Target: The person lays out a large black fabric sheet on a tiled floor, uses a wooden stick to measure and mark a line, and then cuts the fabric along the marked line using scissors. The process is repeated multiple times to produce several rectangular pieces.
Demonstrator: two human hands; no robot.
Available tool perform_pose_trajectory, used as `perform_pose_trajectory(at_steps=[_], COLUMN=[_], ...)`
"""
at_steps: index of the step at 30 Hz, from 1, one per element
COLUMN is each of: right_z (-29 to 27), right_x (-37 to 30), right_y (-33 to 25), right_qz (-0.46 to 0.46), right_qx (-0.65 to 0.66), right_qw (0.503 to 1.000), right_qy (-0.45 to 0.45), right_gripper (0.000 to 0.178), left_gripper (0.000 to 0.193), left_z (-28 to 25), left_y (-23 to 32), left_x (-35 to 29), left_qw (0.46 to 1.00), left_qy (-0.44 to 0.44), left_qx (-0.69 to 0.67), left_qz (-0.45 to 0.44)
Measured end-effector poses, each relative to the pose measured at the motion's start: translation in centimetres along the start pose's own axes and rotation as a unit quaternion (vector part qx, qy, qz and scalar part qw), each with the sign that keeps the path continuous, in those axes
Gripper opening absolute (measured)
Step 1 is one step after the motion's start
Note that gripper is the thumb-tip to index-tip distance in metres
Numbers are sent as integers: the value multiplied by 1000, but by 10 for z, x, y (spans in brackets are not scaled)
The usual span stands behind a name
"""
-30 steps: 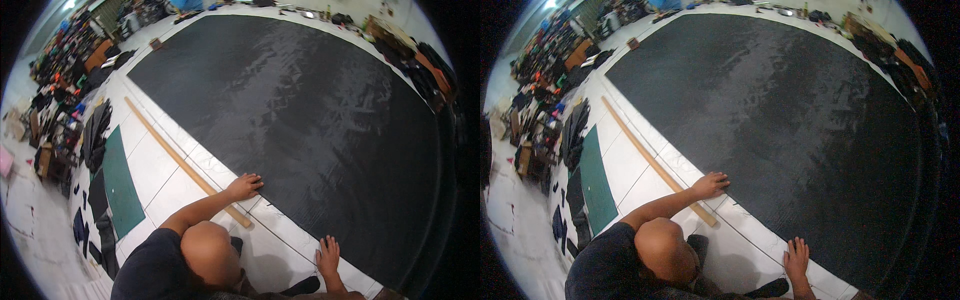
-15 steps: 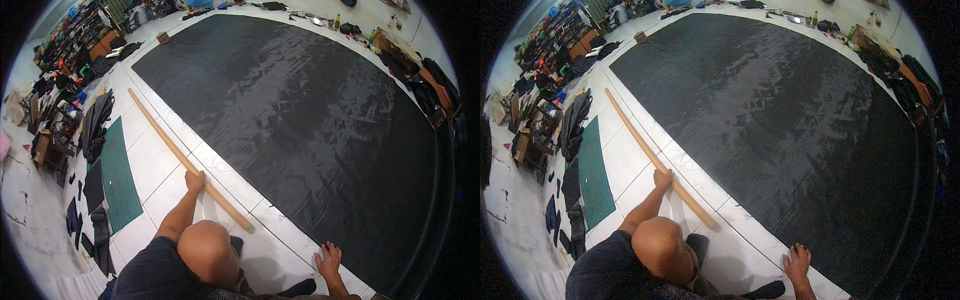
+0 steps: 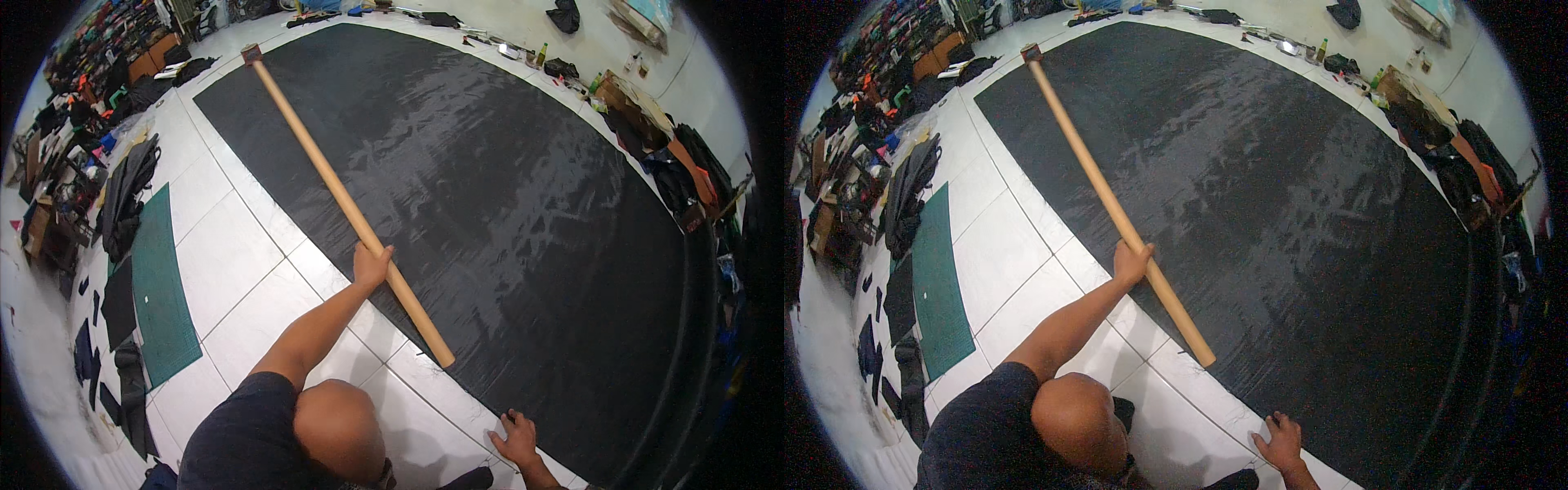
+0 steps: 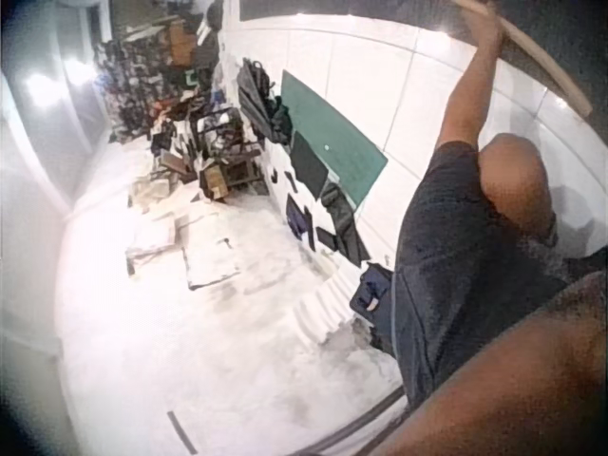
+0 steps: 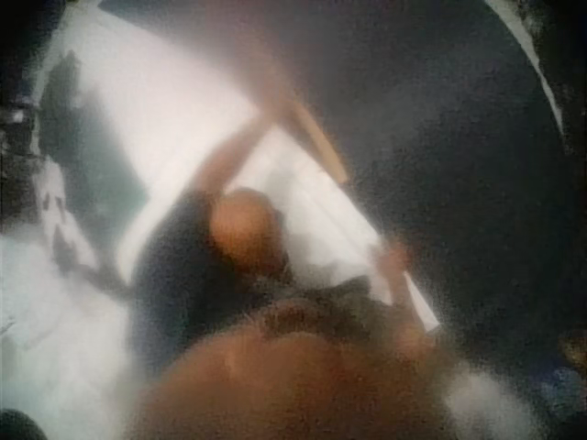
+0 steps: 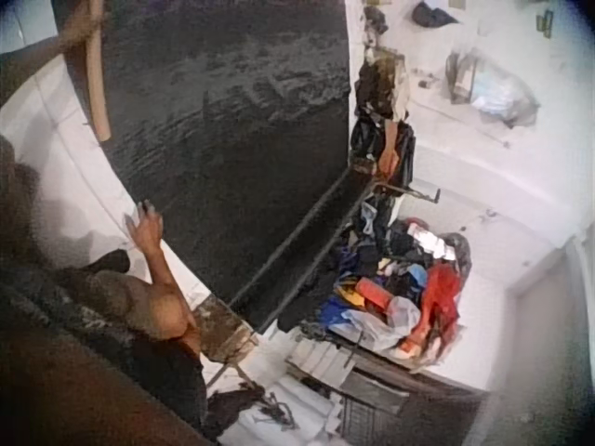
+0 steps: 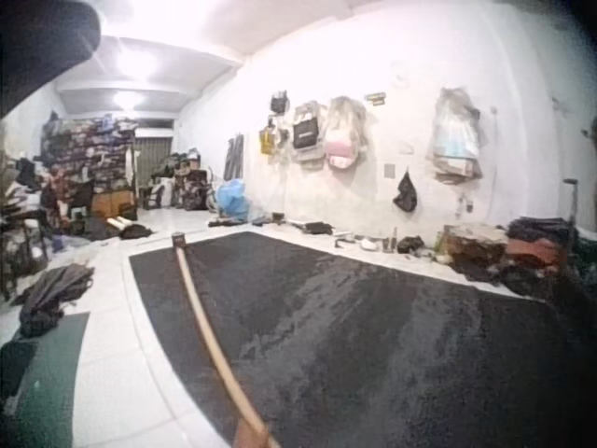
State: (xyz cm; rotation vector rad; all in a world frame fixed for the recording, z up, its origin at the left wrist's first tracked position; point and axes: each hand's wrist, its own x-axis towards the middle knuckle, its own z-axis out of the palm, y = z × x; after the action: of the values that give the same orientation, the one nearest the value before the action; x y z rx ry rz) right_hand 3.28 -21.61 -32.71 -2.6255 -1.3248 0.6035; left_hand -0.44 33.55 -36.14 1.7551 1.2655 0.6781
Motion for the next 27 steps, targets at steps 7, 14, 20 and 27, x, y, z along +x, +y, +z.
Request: perform_pose_trajectory(at_steps=[7, 14, 20, 27], right_z=[-2, -43, -77, -10], right_x=[6, 29, 167, 315], right_y=[-2, 3, -71, -237], right_qz=[0, -23, 57, -22], right_qx=[9, -39, 74, 18], right_qw=[1000, 976, 954, 1000], right_qy=[-27, -211, -285, -8], right_gripper=[61, 68, 62, 68], left_gripper=[69, 55, 64, 64], left_z=[7, -27, -17, -13], left_y=[-13, -24, -89, -76], left_x=[-7, 44, 64, 63], left_qw=[996, 938, 898, 904], left_qy=[-44, 12, 59, 36], left_qx=[-16, 303, 386, 385], left_qz=[-75, 168, 202, 183])
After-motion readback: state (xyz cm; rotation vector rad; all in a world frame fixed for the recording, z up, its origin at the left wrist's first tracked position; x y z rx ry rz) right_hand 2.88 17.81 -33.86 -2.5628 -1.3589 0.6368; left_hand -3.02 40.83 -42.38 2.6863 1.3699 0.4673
